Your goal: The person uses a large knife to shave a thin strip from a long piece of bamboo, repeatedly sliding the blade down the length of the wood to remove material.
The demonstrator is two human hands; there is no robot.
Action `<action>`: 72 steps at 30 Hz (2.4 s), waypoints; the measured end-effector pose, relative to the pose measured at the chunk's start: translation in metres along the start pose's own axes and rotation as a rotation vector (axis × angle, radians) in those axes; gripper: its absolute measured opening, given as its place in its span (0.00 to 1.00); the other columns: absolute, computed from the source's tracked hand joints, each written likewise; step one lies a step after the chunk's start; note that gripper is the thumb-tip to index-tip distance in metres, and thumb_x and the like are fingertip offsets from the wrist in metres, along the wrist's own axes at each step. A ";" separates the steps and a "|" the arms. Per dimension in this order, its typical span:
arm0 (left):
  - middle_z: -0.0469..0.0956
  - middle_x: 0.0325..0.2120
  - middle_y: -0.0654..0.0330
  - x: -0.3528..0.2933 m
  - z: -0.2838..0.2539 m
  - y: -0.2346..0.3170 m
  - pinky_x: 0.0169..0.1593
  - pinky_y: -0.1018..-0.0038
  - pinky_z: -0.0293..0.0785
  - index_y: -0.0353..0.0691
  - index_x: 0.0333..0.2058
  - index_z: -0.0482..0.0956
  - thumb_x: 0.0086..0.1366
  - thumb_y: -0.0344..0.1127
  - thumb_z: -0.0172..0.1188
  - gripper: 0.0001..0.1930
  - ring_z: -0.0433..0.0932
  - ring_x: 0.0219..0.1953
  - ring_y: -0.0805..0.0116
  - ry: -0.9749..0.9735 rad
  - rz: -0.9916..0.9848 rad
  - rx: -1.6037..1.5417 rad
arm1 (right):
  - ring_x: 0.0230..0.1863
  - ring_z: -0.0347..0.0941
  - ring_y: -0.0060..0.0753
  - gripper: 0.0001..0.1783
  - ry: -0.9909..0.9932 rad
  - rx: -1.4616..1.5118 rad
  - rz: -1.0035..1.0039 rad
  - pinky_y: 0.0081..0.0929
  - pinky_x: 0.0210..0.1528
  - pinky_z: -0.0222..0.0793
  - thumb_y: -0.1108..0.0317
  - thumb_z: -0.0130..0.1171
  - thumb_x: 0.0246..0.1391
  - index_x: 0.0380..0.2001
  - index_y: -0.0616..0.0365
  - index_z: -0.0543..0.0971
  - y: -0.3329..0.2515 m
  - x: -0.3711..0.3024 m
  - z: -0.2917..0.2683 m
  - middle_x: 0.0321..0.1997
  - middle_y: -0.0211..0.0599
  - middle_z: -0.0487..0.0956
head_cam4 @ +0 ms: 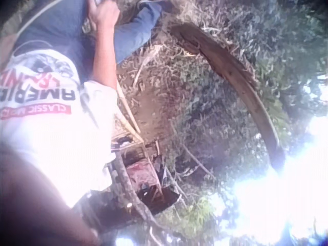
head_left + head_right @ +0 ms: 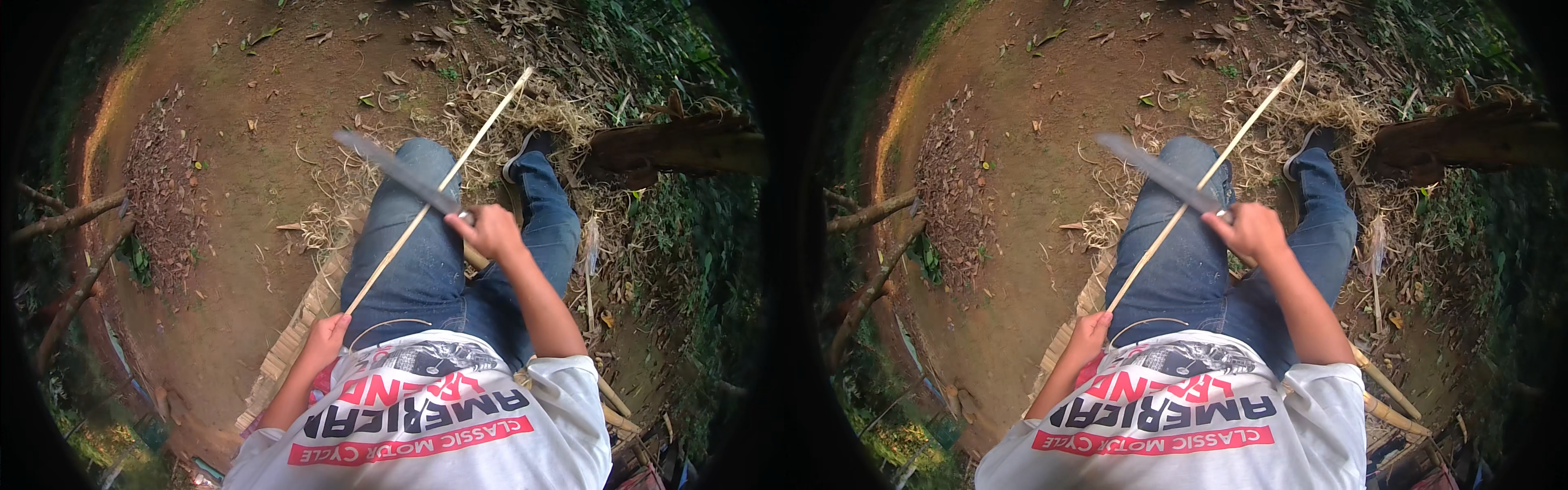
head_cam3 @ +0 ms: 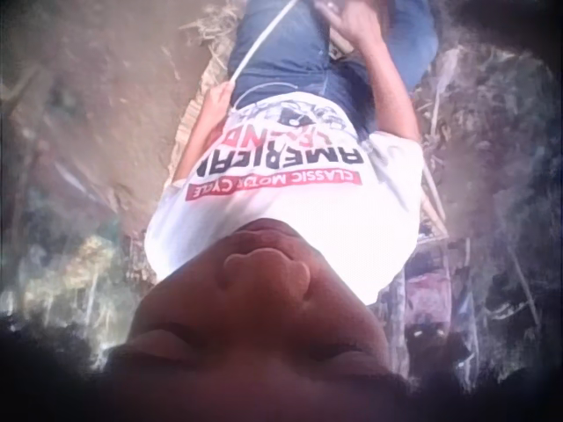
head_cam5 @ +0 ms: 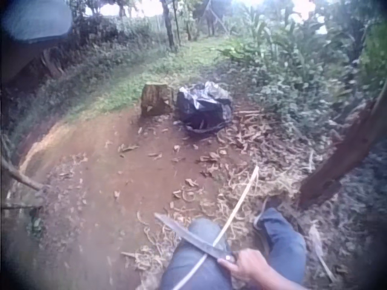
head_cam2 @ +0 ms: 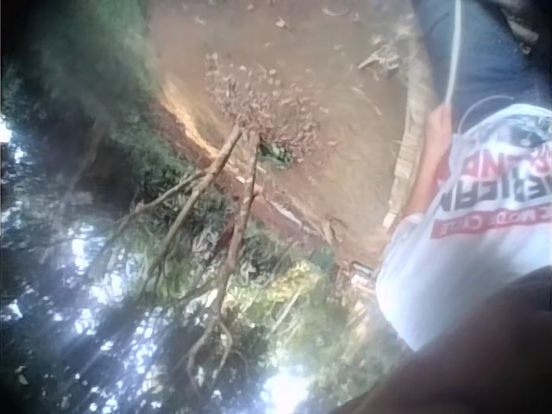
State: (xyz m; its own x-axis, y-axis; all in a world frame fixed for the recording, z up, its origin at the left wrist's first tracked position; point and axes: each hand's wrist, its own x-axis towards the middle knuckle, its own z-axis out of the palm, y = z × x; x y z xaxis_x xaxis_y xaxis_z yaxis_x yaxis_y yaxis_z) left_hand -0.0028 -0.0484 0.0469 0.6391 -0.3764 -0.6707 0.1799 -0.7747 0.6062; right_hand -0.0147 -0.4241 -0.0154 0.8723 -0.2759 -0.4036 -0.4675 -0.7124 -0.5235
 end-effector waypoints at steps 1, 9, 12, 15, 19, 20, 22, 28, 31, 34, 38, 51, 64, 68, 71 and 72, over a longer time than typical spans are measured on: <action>0.60 0.14 0.55 0.001 0.002 0.001 0.25 0.68 0.61 0.31 0.25 0.69 0.71 0.44 0.50 0.21 0.58 0.19 0.70 0.006 0.001 -0.021 | 0.35 0.79 0.54 0.40 0.018 0.061 0.099 0.46 0.41 0.73 0.30 0.50 0.51 0.24 0.62 0.83 0.021 0.009 -0.007 0.24 0.54 0.80; 0.58 0.13 0.55 0.006 0.004 0.007 0.23 0.68 0.59 0.31 0.24 0.68 0.71 0.43 0.50 0.21 0.56 0.20 0.72 -0.004 0.017 -0.031 | 0.21 0.74 0.51 0.38 -0.108 0.265 0.266 0.44 0.28 0.66 0.35 0.51 0.55 0.16 0.66 0.77 0.042 0.009 -0.052 0.16 0.51 0.75; 0.57 0.14 0.56 0.006 0.004 0.007 0.23 0.68 0.58 0.31 0.24 0.68 0.71 0.42 0.50 0.21 0.55 0.20 0.74 -0.027 -0.017 -0.065 | 0.24 0.73 0.52 0.36 -0.207 0.074 -0.057 0.42 0.31 0.68 0.36 0.54 0.53 0.23 0.66 0.81 0.003 -0.003 -0.018 0.16 0.53 0.73; 0.56 0.13 0.58 0.007 0.009 -0.001 0.23 0.68 0.57 0.31 0.24 0.67 0.71 0.42 0.50 0.21 0.54 0.19 0.74 0.032 -0.016 -0.086 | 0.29 0.75 0.61 0.38 -0.246 0.143 -0.125 0.48 0.36 0.70 0.33 0.53 0.50 0.22 0.64 0.81 -0.015 0.001 -0.004 0.19 0.57 0.75; 0.55 0.13 0.56 0.010 0.009 0.007 0.23 0.68 0.57 0.31 0.24 0.67 0.71 0.42 0.50 0.20 0.55 0.19 0.73 0.037 -0.027 -0.072 | 0.29 0.76 0.60 0.40 -0.280 0.064 -0.151 0.47 0.36 0.72 0.29 0.51 0.48 0.20 0.62 0.81 -0.002 0.016 -0.005 0.19 0.54 0.76; 0.56 0.14 0.55 0.010 0.008 0.006 0.23 0.68 0.57 0.31 0.24 0.67 0.71 0.42 0.50 0.20 0.55 0.20 0.73 0.028 -0.030 -0.062 | 0.28 0.76 0.59 0.40 -0.277 0.040 -0.169 0.47 0.36 0.72 0.29 0.52 0.48 0.20 0.63 0.81 0.000 0.018 -0.005 0.18 0.53 0.76; 0.56 0.14 0.54 0.012 0.008 0.005 0.23 0.68 0.57 0.31 0.25 0.68 0.71 0.42 0.50 0.20 0.55 0.20 0.73 0.024 -0.030 -0.062 | 0.26 0.75 0.59 0.41 -0.274 -0.026 -0.209 0.47 0.33 0.71 0.28 0.52 0.47 0.18 0.63 0.79 0.004 0.024 -0.007 0.16 0.53 0.75; 0.57 0.14 0.54 0.013 0.007 0.012 0.24 0.67 0.58 0.31 0.25 0.68 0.70 0.43 0.50 0.20 0.55 0.19 0.71 0.027 -0.006 -0.065 | 0.24 0.73 0.58 0.40 -0.161 -0.086 -0.197 0.47 0.28 0.69 0.29 0.53 0.47 0.18 0.62 0.79 0.030 0.036 -0.020 0.14 0.51 0.73; 0.57 0.14 0.54 0.012 0.006 0.011 0.24 0.68 0.58 0.31 0.25 0.68 0.71 0.43 0.50 0.20 0.55 0.20 0.71 0.008 -0.018 -0.077 | 0.23 0.72 0.58 0.39 -0.122 -0.080 -0.231 0.47 0.27 0.68 0.29 0.53 0.47 0.17 0.61 0.79 0.032 0.035 -0.019 0.14 0.49 0.73; 0.57 0.14 0.58 0.010 0.006 0.012 0.24 0.69 0.57 0.31 0.24 0.68 0.71 0.42 0.50 0.20 0.55 0.20 0.73 0.016 -0.007 -0.080 | 0.23 0.72 0.58 0.39 -0.089 -0.081 -0.272 0.47 0.27 0.68 0.29 0.53 0.47 0.16 0.62 0.77 0.033 0.037 -0.019 0.14 0.49 0.73; 0.58 0.14 0.65 0.013 0.005 0.010 0.23 0.72 0.55 0.31 0.23 0.68 0.72 0.41 0.48 0.21 0.56 0.20 0.77 0.015 0.046 -0.100 | 0.23 0.73 0.58 0.40 -0.108 -0.135 -0.242 0.47 0.28 0.68 0.29 0.53 0.48 0.15 0.62 0.77 0.029 0.035 -0.022 0.14 0.50 0.73; 0.55 0.14 0.59 0.009 0.011 0.007 0.24 0.69 0.58 0.30 0.23 0.67 0.72 0.44 0.49 0.22 0.54 0.21 0.75 0.041 0.054 -0.109 | 0.29 0.78 0.56 0.42 -0.082 -0.080 -0.065 0.44 0.35 0.74 0.27 0.49 0.49 0.22 0.63 0.82 0.027 0.023 -0.015 0.20 0.52 0.78; 0.60 0.14 0.64 0.015 0.013 -0.003 0.25 0.72 0.60 0.31 0.25 0.70 0.72 0.45 0.48 0.22 0.59 0.21 0.76 -0.018 0.007 -0.213 | 0.26 0.78 0.54 0.42 -0.089 -0.087 -0.033 0.45 0.33 0.73 0.28 0.48 0.50 0.15 0.62 0.79 0.036 0.041 -0.029 0.18 0.53 0.77; 0.62 0.15 0.66 0.018 0.015 -0.013 0.26 0.73 0.60 0.31 0.25 0.71 0.72 0.45 0.48 0.22 0.60 0.22 0.77 -0.024 -0.017 -0.168 | 0.29 0.77 0.60 0.42 0.010 0.083 -0.017 0.48 0.36 0.73 0.30 0.49 0.52 0.17 0.65 0.78 0.018 0.025 -0.010 0.22 0.59 0.77; 0.62 0.15 0.68 0.018 0.016 -0.015 0.26 0.73 0.60 0.32 0.25 0.71 0.72 0.44 0.48 0.21 0.61 0.21 0.77 -0.028 -0.018 -0.199 | 0.28 0.76 0.61 0.43 -0.048 -0.022 -0.156 0.48 0.36 0.73 0.29 0.48 0.51 0.16 0.66 0.78 0.009 0.019 -0.005 0.20 0.58 0.76; 0.62 0.15 0.68 0.018 0.016 -0.012 0.25 0.73 0.60 0.32 0.25 0.71 0.72 0.44 0.49 0.21 0.60 0.21 0.78 -0.027 -0.023 -0.217 | 0.27 0.76 0.60 0.44 -0.060 -0.052 -0.177 0.47 0.35 0.73 0.28 0.48 0.51 0.15 0.66 0.78 0.020 0.024 -0.002 0.19 0.57 0.76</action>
State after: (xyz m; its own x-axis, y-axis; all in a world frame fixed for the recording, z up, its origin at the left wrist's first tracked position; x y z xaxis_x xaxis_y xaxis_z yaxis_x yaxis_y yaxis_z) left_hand -0.0055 -0.0544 0.0203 0.6130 -0.3761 -0.6948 0.3526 -0.6568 0.6666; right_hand -0.0024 -0.4463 -0.0344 0.9294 -0.1060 -0.3534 -0.2983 -0.7794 -0.5510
